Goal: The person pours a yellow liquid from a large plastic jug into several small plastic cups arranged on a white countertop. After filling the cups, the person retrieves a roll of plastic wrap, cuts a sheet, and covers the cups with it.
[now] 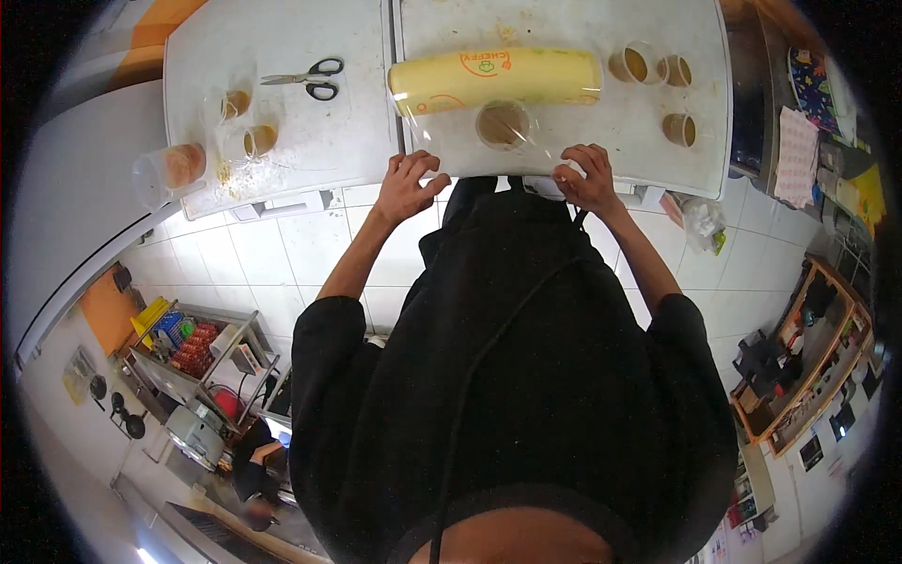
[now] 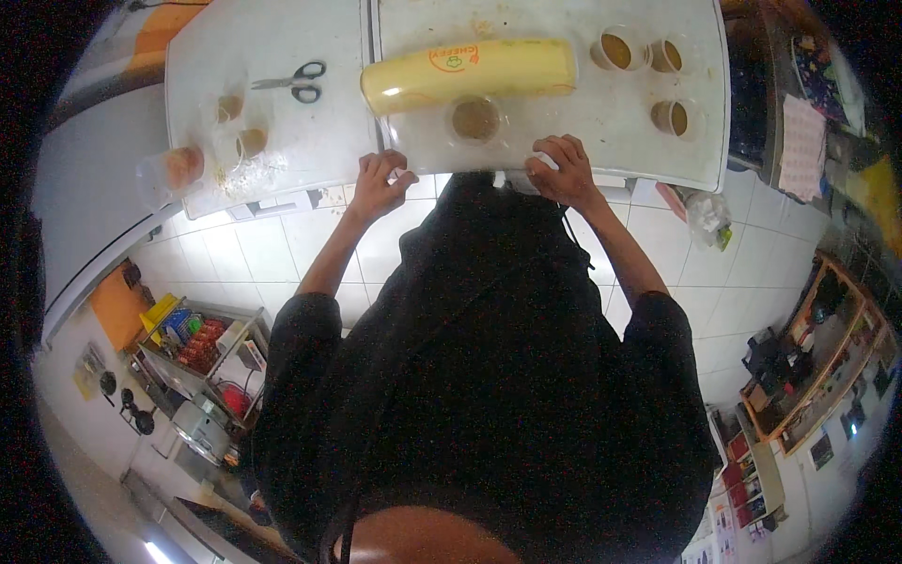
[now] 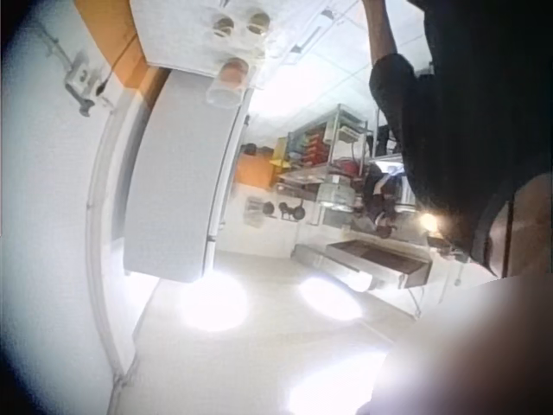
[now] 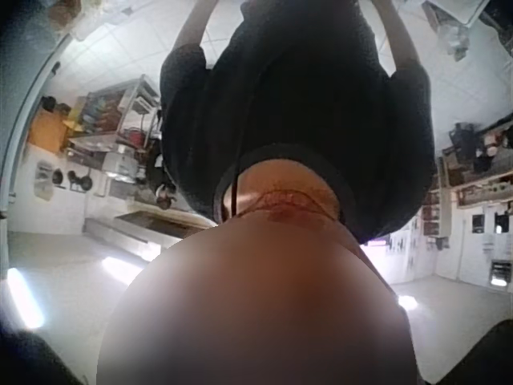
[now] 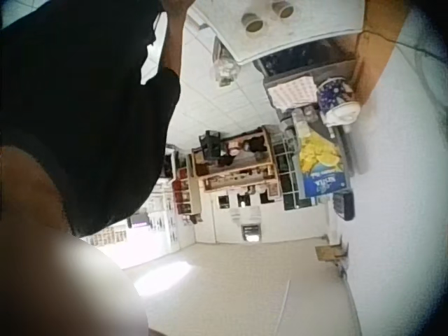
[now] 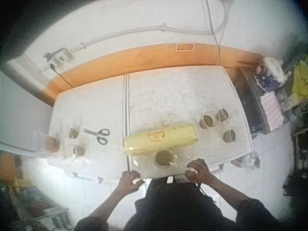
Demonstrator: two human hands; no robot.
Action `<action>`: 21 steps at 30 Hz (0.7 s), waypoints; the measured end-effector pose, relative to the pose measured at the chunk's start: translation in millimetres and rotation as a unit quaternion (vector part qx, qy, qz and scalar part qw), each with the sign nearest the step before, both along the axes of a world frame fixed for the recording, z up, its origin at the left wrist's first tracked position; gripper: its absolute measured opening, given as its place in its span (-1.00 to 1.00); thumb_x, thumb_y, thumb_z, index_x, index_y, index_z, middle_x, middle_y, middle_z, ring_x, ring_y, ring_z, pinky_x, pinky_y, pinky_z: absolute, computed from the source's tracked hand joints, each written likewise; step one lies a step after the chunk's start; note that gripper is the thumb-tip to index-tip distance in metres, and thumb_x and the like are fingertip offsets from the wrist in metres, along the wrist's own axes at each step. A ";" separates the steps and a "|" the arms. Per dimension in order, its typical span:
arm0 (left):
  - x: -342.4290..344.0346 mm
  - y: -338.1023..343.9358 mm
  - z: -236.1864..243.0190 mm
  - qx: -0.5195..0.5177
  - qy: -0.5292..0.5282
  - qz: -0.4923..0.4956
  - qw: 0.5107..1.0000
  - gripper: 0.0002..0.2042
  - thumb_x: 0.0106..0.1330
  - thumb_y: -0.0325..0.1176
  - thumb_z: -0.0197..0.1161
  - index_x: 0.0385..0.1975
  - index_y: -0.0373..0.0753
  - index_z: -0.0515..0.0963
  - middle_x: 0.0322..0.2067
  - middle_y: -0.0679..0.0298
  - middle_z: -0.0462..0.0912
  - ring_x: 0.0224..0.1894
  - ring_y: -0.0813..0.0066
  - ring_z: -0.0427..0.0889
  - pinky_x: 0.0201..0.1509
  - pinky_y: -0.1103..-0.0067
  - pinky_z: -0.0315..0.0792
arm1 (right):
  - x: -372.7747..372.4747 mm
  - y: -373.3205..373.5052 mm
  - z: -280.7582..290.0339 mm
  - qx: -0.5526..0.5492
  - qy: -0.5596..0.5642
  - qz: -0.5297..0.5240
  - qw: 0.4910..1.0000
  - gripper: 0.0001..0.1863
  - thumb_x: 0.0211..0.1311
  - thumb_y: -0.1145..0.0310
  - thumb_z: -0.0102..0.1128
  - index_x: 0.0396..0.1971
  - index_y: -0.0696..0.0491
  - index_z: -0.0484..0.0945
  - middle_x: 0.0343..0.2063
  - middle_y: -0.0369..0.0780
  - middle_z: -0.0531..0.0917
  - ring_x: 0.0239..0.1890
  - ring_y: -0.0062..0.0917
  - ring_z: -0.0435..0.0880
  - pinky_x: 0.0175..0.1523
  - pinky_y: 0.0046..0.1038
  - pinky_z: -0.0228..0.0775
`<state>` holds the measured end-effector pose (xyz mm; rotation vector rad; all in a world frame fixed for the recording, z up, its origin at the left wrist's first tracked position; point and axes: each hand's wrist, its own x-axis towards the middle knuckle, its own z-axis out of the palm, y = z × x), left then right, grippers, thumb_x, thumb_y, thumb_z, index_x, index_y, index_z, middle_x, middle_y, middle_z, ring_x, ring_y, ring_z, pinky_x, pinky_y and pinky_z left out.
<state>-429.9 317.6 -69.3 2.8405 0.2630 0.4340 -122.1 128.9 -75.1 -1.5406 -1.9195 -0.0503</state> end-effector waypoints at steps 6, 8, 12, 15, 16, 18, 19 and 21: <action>9.6 -8.5 -10.1 0.029 0.015 0.013 0.999 -0.74 0.06 -0.32 0.25 -0.23 0.05 0.43 -0.17 0.43 0.42 -0.02 0.40 0.38 -0.10 0.29 0.27 | -5.3 4.0 -15.9 -0.036 -0.018 -0.021 0.999 -0.78 -0.04 0.34 0.27 -0.35 -0.08 0.47 -0.19 -0.25 0.51 -0.08 -0.36 0.47 -0.01 -0.25 0.29; 12.8 -7.9 -9.9 0.028 0.027 0.024 0.999 -0.78 0.12 -0.28 0.23 -0.23 0.03 0.44 -0.16 0.44 0.42 -0.02 0.40 0.38 -0.12 0.28 0.27 | -5.9 8.3 -14.9 -0.039 -0.015 -0.022 0.999 -0.79 -0.04 0.33 0.27 -0.36 -0.07 0.47 -0.19 -0.25 0.51 -0.08 -0.36 0.46 0.00 -0.25 0.29; 22.5 -4.1 -10.2 0.007 0.050 0.055 0.997 -0.83 0.17 -0.26 0.20 -0.25 -0.03 0.45 -0.17 0.43 0.45 -0.01 0.39 0.37 -0.15 0.25 0.25 | -9.5 19.8 -9.3 -0.083 0.037 -0.052 0.994 -0.81 -0.02 0.37 0.27 -0.37 -0.03 0.49 -0.26 -0.24 0.55 -0.16 -0.38 0.50 -0.02 -0.29 0.29; 34.6 -2.6 -7.0 -0.062 0.063 0.127 0.988 -0.83 0.18 -0.26 0.19 -0.26 -0.07 0.45 -0.18 0.41 0.47 0.01 0.38 0.35 -0.14 0.22 0.23 | -19.2 30.5 -4.5 -0.121 0.175 -0.126 0.969 -0.84 0.00 0.40 0.28 -0.39 0.03 0.53 -0.34 -0.24 0.58 -0.24 -0.41 0.53 -0.09 -0.36 0.33; 40.3 -2.7 -2.8 -0.091 0.068 0.157 0.981 -0.83 0.19 -0.26 0.19 -0.26 -0.08 0.45 -0.19 0.40 0.48 0.01 0.38 0.35 -0.14 0.21 0.22 | -26.2 34.8 -0.4 -0.128 0.239 -0.165 0.948 -0.85 0.00 0.41 0.29 -0.39 0.06 0.55 -0.37 -0.24 0.59 -0.28 -0.42 0.54 -0.13 -0.38 0.35; 52.2 -3.4 2.1 -0.195 -0.029 0.222 0.955 -0.87 0.20 -0.31 0.21 -0.33 -0.15 0.47 -0.28 0.30 0.51 -0.21 0.37 0.45 -0.26 0.36 0.31 | -33.8 42.6 5.4 -0.145 0.336 -0.222 0.904 -0.85 0.01 0.42 0.30 -0.38 0.08 0.59 -0.41 -0.25 0.61 -0.35 -0.48 0.56 -0.20 -0.43 0.38; 58.5 -1.8 0.3 -0.278 -0.069 0.251 0.925 -0.88 0.21 -0.32 0.22 -0.35 -0.18 0.47 -0.32 0.28 0.52 -0.29 0.39 0.47 -0.32 0.43 0.33 | -36.0 46.5 7.7 -0.154 0.370 -0.240 0.884 -0.85 0.02 0.41 0.30 -0.37 0.09 0.60 -0.41 -0.26 0.62 -0.38 -0.51 0.56 -0.24 -0.45 0.39; 69.7 -4.5 -0.7 -0.416 -0.143 0.295 0.848 -0.88 0.21 -0.36 0.25 -0.41 -0.26 0.51 -0.49 0.27 0.55 -0.55 0.55 0.46 -0.51 0.65 0.33 | -40.2 50.2 7.3 -0.160 0.430 -0.261 0.849 -0.84 0.03 0.41 0.30 -0.35 0.11 0.62 -0.43 -0.26 0.64 -0.41 -0.58 0.58 -0.28 -0.50 0.42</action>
